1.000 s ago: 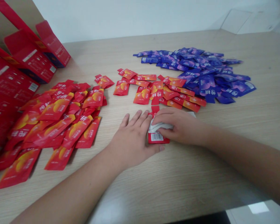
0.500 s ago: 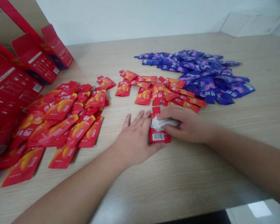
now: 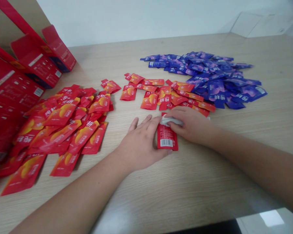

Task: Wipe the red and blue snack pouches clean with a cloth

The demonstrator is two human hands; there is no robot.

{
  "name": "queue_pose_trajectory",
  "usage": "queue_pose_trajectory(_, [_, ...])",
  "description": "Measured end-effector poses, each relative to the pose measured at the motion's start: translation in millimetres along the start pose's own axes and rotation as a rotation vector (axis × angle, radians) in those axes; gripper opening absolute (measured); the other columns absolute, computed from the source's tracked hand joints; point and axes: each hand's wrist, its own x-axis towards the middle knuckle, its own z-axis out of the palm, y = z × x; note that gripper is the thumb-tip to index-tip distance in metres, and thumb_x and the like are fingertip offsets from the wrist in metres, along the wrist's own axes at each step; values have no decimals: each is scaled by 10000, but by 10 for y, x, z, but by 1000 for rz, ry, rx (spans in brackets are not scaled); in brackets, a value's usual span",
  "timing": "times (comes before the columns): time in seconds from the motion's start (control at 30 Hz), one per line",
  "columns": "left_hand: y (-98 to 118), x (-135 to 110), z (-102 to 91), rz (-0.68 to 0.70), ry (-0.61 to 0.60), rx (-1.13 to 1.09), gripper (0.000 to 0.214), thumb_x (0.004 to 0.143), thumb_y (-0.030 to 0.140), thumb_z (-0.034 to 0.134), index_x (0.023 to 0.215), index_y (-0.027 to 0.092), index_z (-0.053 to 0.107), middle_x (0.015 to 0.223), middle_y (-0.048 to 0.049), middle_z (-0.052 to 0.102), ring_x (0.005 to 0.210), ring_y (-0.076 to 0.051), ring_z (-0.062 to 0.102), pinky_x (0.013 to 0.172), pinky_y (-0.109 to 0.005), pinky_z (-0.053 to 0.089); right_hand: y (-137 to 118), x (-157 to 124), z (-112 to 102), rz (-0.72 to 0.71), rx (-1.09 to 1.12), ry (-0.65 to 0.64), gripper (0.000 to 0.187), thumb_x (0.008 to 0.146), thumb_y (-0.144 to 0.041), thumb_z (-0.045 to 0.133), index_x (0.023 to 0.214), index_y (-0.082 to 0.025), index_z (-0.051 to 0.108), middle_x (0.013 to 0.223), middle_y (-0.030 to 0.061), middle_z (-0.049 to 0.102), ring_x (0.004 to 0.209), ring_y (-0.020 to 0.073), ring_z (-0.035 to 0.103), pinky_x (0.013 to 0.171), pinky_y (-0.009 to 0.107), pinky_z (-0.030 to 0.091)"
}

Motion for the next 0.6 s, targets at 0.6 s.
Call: queue_pose_trajectory(0.6, [361, -66, -192, -30, -48, 394, 295, 1037, 56, 468, 1237, 188, 639, 1172, -136, 788, 994, -309, 802, 780, -420, 657, 33, 20, -43, 291, 160, 329, 195, 932, -300, 700, 1102, -230, 763, 1094, 59, 818, 988, 274, 758, 877, 427, 603])
